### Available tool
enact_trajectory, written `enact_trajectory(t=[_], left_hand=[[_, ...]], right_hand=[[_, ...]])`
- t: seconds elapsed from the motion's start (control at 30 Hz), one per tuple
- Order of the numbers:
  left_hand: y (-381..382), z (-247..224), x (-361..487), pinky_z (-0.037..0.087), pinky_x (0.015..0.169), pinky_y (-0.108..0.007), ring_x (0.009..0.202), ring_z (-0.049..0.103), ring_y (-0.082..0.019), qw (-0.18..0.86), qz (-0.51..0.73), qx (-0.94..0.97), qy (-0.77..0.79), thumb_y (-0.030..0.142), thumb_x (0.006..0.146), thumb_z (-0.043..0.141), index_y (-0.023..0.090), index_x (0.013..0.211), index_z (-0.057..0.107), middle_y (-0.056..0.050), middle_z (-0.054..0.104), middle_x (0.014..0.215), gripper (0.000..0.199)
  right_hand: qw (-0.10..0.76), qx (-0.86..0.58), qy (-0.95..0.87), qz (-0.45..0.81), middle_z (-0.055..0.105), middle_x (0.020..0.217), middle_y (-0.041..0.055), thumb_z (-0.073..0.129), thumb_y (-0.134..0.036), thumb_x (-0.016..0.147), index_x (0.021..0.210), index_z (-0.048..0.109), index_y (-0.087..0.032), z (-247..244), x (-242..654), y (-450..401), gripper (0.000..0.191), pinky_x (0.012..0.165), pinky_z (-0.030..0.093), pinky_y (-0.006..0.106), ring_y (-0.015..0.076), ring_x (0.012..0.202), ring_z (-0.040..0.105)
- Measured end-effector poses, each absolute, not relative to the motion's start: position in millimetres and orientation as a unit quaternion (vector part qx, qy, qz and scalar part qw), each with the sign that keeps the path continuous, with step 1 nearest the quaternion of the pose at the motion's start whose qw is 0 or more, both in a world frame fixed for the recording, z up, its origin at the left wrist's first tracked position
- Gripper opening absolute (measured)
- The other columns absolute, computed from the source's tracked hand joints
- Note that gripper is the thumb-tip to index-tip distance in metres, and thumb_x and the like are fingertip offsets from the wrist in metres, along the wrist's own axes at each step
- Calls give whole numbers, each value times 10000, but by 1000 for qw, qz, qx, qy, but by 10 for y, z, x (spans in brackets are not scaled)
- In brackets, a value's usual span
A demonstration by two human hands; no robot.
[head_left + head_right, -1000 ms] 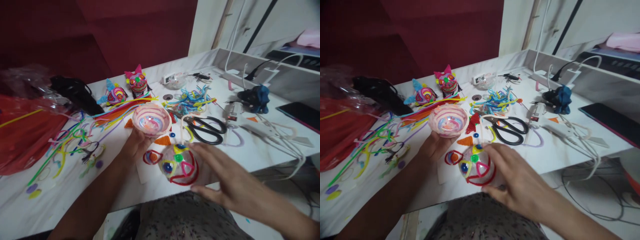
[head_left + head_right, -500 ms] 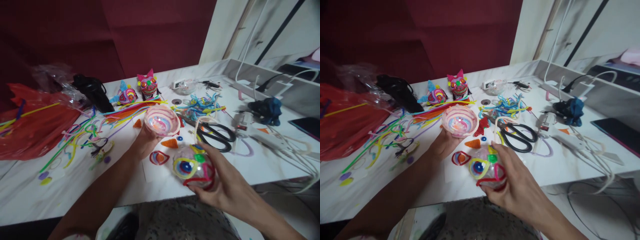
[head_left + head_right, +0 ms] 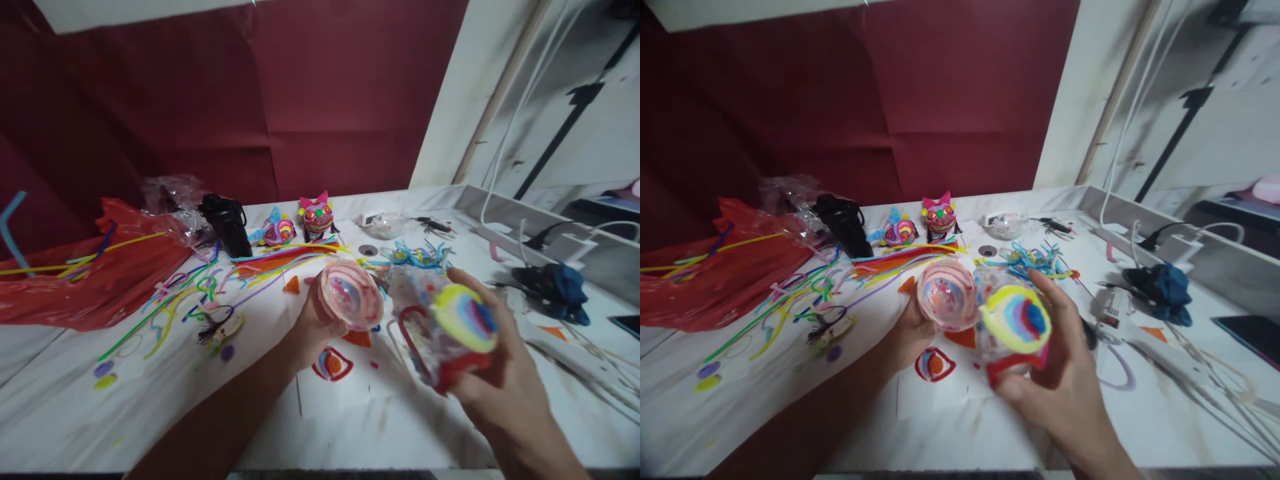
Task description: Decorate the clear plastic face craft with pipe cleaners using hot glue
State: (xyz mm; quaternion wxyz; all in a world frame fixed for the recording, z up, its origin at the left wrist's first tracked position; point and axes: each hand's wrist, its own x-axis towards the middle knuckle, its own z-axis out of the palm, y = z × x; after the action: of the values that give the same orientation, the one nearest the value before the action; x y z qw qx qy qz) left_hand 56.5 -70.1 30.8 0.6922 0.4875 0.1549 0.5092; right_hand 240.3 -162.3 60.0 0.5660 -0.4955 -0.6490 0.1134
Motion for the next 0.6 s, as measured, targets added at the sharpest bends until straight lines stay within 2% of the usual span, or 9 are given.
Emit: enact_trajectory(t=[0.1, 0.17, 0.27, 0.5, 0.6], left_hand=[[-683, 260, 542, 346, 1090, -480, 1342, 399, -361, 662, 513, 523, 159, 327, 491, 889, 349, 1267, 484, -80, 512, 1381, 876], [-685, 241, 528, 320, 1116, -469, 1368, 367, -351, 645, 518, 538, 164, 307, 475, 898, 370, 1298, 449, -68, 466, 1429, 939], [-706, 236, 519, 304, 1136, -438, 1392, 339, -326, 626, 531, 545, 170, 309, 447, 909, 385, 1314, 425, -53, 405, 1483, 996], [-699, 275, 495, 320, 1134, -409, 1359, 403, -300, 589, 524, 591, 174, 207, 435, 909, 300, 1322, 382, -107, 436, 1457, 1037], [-686, 281, 476, 315, 1137, -407, 1362, 398, -303, 581, 517, 604, 176, 199, 413, 912, 297, 1327, 365, -112, 420, 1467, 1071]], right_hand=[[621, -477, -615, 98, 415, 1439, 116, 721, -555, 696, 1460, 268, -341, 557, 2232, -1488, 913, 1004, 465, 532, 357, 1302, 456], [622, -465, -625, 74, 395, 1442, 119, 772, -445, 675, 1465, 256, -338, 506, 2172, -1426, 949, 1050, 409, 555, 364, 1331, 413], [615, -453, -642, 67, 390, 1441, 99, 779, -350, 667, 1465, 253, -366, 424, 2155, -1376, 956, 1057, 415, 537, 359, 1328, 411], [604, -432, -666, 70, 347, 1477, 107, 819, -292, 614, 1478, 248, -329, 293, 2219, -1385, 1037, 1086, 317, 624, 392, 1346, 343], [594, -432, -674, 79, 338, 1481, 110, 810, -327, 635, 1483, 236, -321, 283, 2247, -1390, 1024, 1081, 327, 625, 393, 1341, 347]])
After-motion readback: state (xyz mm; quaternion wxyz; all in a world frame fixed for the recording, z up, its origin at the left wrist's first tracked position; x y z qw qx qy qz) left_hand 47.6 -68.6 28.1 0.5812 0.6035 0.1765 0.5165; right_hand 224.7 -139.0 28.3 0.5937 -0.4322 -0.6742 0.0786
